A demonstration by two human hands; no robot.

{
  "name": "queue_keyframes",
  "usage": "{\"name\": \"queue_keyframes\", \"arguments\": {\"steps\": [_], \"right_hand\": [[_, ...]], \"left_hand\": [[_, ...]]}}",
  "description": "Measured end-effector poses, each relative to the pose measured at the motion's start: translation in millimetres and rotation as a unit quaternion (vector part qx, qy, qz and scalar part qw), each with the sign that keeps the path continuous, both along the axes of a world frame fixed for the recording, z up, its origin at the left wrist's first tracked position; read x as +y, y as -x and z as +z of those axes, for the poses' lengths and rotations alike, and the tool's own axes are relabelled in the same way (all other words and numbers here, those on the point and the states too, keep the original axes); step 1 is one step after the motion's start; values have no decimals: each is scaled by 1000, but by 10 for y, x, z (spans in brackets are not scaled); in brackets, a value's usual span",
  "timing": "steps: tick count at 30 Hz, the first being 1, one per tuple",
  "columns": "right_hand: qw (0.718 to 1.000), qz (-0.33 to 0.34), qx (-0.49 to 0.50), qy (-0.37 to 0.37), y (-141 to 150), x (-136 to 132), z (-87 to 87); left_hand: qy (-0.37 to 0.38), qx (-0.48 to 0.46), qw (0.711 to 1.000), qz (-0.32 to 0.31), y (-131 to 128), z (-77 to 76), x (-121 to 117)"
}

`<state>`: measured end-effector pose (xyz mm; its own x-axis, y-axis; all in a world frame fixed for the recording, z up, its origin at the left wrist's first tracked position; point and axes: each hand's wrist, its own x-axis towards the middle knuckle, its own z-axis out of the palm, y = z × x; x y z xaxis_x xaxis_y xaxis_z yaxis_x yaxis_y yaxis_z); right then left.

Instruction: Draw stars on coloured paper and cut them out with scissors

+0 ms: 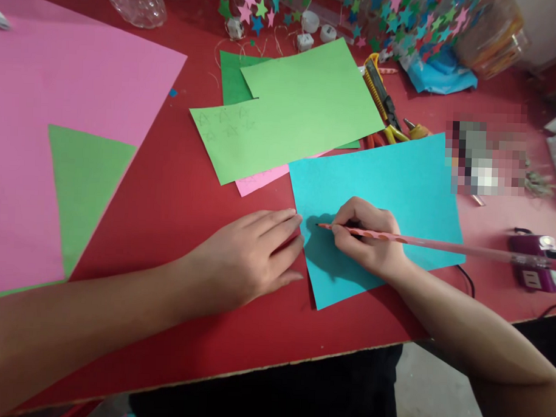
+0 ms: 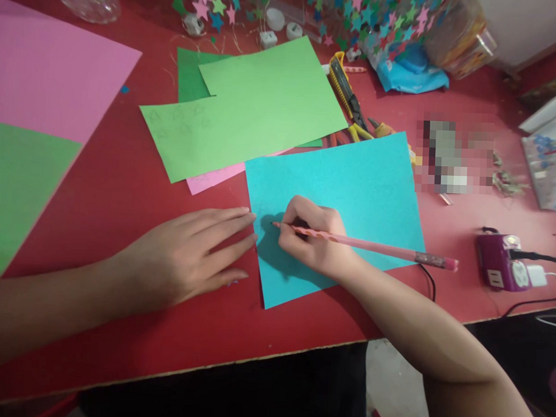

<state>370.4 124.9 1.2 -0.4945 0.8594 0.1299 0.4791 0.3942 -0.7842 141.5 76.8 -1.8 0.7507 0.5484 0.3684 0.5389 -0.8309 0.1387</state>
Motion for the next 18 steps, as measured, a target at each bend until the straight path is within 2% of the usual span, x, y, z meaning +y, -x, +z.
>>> {"name": "queue_keyframes", "arguments": {"steps": [7, 18], "right_hand": [[1000, -1, 1, 12, -23, 7, -6], [997, 69, -28, -36, 19, -12, 65]], "left_hand": [[-7, 12, 1000, 6, -4, -9, -5], [-4, 2, 1000, 7, -14, -10, -5]]}}
